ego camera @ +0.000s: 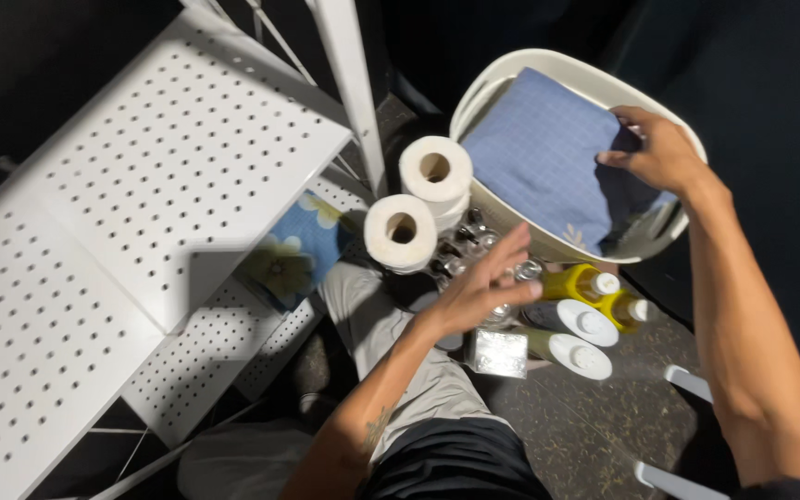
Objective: The person sits on the floor and organizes items on a white wire shelf. They remove black lids, clear bottles, and yellow cleaning bottles, placing them into a white laundry basket. They also move folded cloths and paper towels into the basket and rearrange remaining items on the shelf.
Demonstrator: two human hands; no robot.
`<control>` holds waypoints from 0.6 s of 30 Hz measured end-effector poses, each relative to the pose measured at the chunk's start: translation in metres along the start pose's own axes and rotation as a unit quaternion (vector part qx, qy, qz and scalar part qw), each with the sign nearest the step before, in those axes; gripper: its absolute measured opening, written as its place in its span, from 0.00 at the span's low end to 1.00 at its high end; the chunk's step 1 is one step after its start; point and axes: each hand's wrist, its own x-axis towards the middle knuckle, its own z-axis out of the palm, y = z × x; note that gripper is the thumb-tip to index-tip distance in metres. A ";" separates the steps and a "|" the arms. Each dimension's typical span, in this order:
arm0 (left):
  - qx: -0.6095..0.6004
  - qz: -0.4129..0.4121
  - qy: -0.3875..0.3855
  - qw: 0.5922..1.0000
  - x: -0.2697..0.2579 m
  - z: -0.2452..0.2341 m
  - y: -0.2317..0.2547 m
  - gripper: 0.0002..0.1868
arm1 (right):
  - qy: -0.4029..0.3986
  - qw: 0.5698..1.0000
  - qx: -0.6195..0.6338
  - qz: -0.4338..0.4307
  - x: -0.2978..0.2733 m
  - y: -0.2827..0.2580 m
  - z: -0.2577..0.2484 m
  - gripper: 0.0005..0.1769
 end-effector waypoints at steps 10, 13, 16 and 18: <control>-0.142 0.036 0.046 0.988 -0.168 -0.054 -0.121 0.44 | -0.123 0.979 0.113 -0.113 -0.136 -0.217 0.037 0.28; -0.190 0.031 0.139 0.972 -0.195 -0.071 -0.141 0.46 | -0.225 0.919 0.312 -0.090 -0.158 -0.220 0.152 0.22; -0.169 0.020 0.245 0.955 -0.202 -0.094 -0.150 0.47 | -0.249 0.880 0.402 -0.043 -0.161 -0.235 0.279 0.19; -0.139 0.018 0.303 0.943 -0.204 -0.108 -0.157 0.47 | -0.256 0.878 0.403 -0.024 -0.152 -0.245 0.344 0.19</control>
